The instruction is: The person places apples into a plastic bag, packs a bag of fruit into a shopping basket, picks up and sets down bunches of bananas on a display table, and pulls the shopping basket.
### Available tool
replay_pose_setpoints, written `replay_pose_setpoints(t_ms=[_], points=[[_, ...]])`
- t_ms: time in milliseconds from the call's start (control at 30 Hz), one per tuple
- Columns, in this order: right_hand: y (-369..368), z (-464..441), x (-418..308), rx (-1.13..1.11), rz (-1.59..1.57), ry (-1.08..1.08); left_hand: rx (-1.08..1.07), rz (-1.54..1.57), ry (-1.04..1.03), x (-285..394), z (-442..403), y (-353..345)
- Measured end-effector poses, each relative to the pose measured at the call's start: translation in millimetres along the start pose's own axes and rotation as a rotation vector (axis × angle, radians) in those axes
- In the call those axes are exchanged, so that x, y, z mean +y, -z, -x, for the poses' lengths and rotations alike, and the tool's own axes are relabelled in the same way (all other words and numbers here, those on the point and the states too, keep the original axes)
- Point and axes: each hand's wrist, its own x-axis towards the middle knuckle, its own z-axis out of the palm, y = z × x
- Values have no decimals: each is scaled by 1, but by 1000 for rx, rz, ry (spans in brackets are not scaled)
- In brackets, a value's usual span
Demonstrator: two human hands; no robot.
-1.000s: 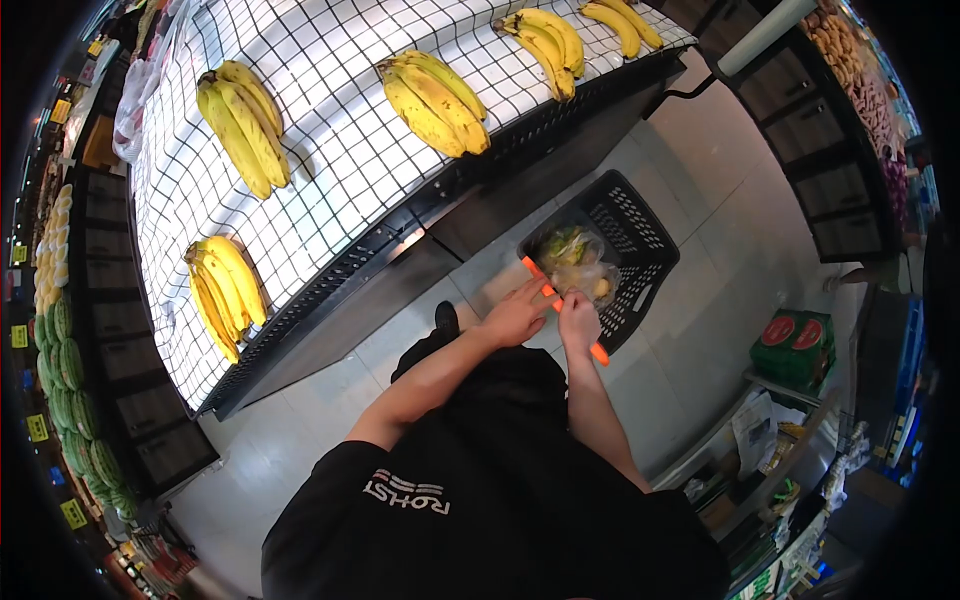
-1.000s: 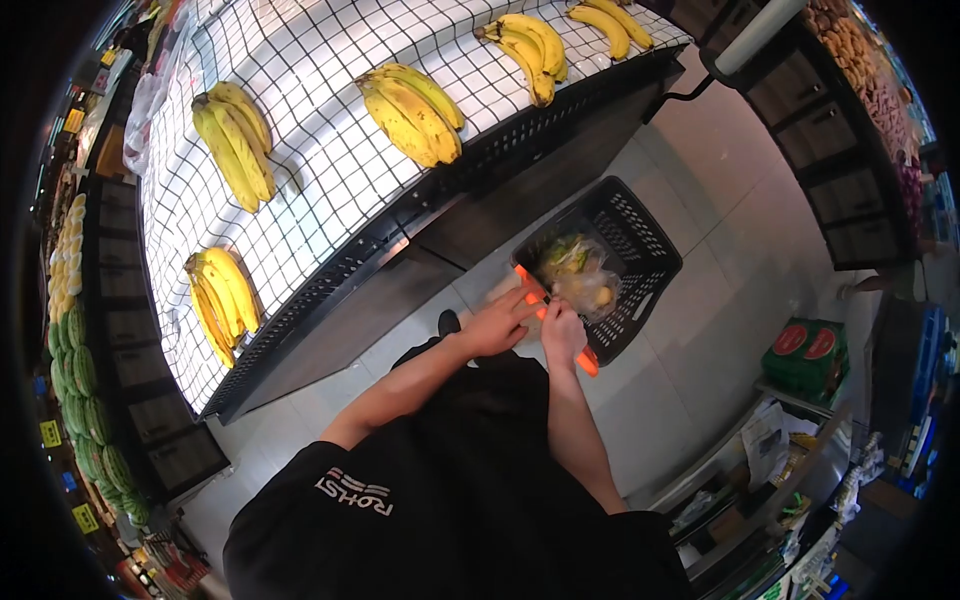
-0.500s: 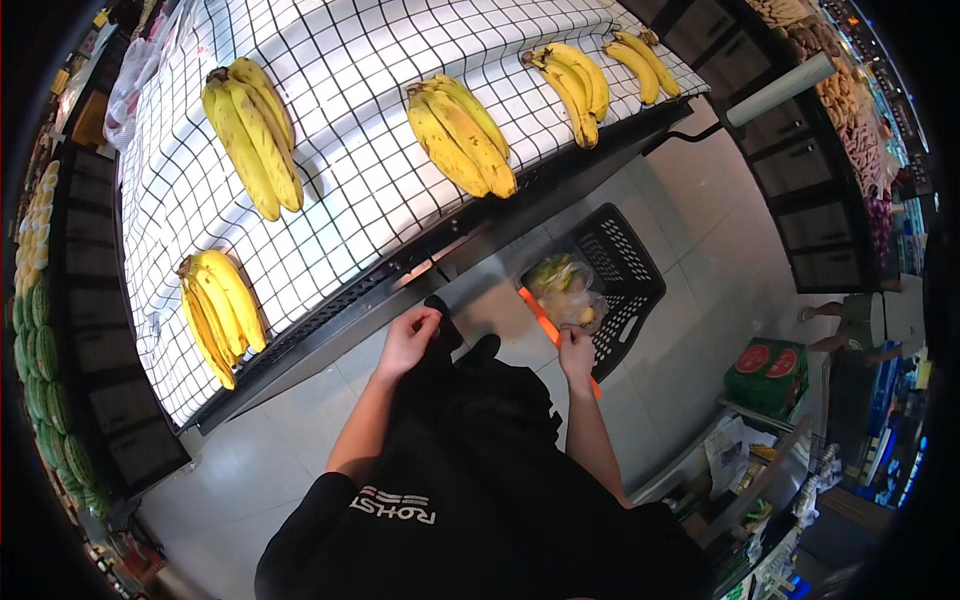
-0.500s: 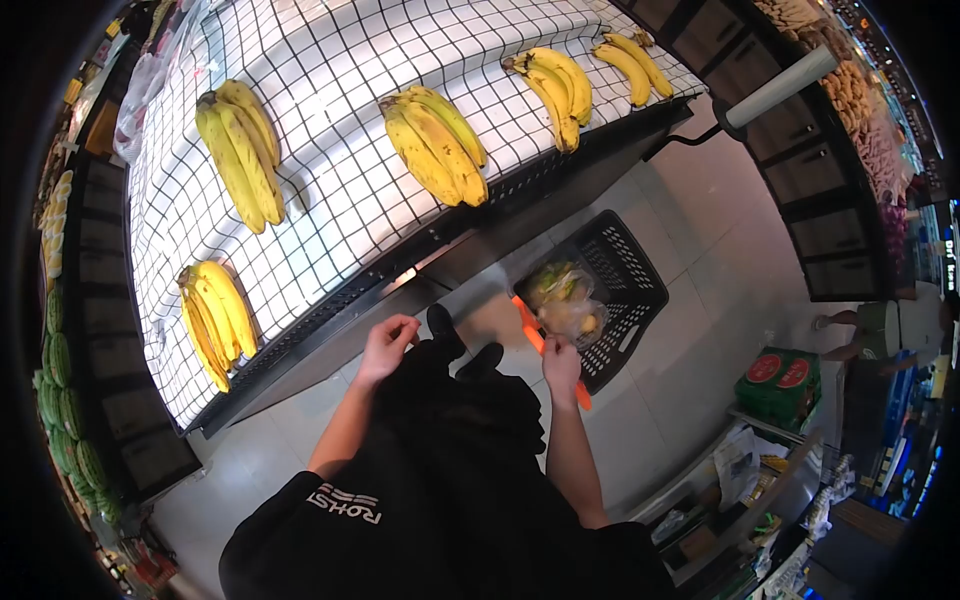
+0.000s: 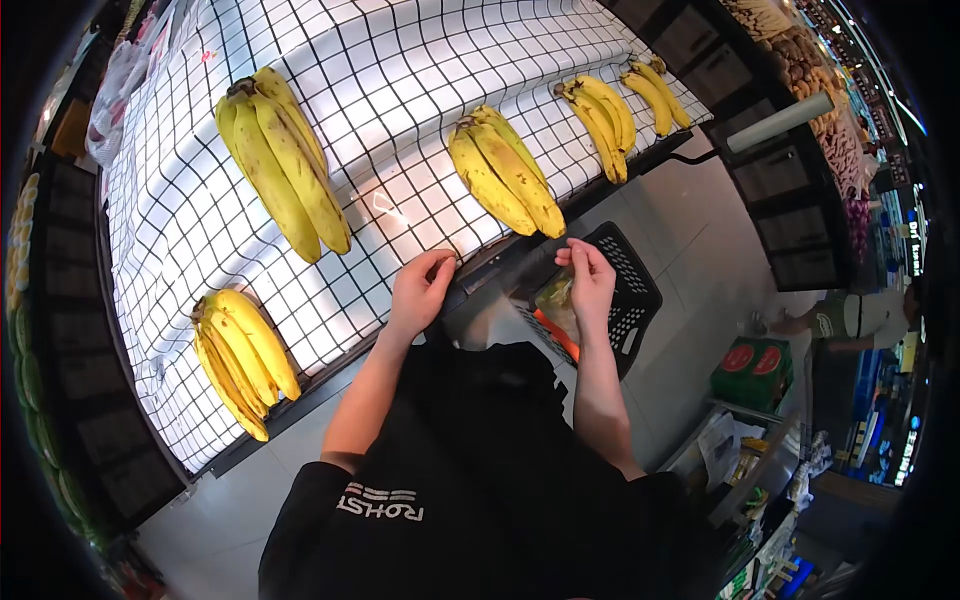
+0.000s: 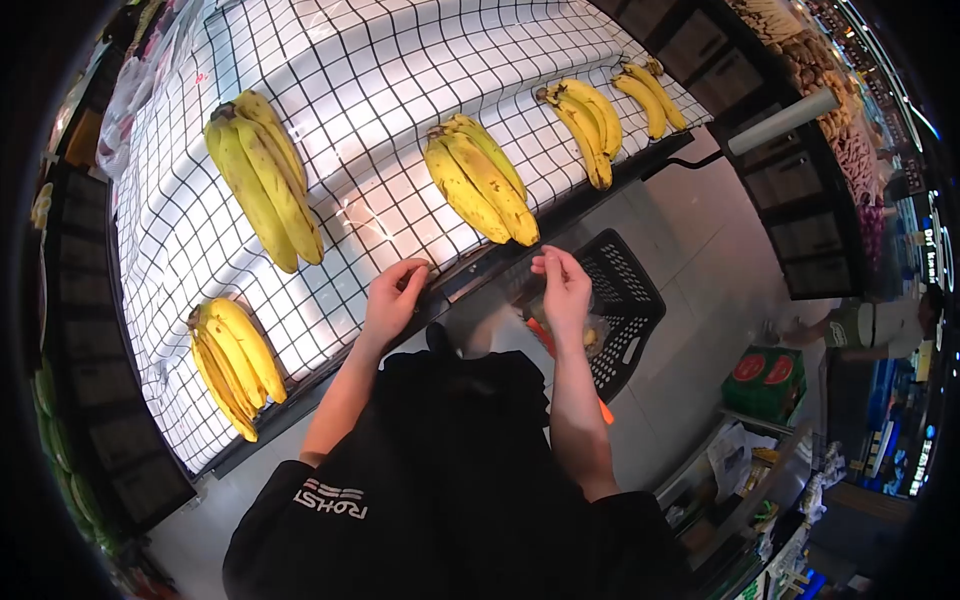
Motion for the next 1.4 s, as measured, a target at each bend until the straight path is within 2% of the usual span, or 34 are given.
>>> replay_pose_setpoints(t_ms=[200,333,400,433,533,600,667,1000,1133,1267,1400], points=[[-17,-48,-34,132,122,111,-4,62,-24,-5,0,4],[-26,-97,-31,18,333,135,-10,147,29,-12,-1,6],[-36,-114,-31,-168,344,122,21,171,3,-14,-2,5],[-41,-122,-32,-176,345,120,28,172,7,-15,-2,7],[-57,-140,-31,-480,499,11,-42,178,64,-14,-4,12],[-68,-150,-34,-589,426,-39,-30,415,243,-9,-9,13],[-80,-157,-45,-691,497,-59,-28,467,248,-12,-12,16],[-95,-167,-40,-733,311,-104,-17,743,321,5,-79,-8],[-97,-169,-43,-747,298,-120,4,735,240,8,-97,-24],[-95,-172,-40,-747,259,-134,-50,865,224,4,-109,-29],[-98,-164,-42,-747,194,-169,10,824,258,10,-104,-23]])
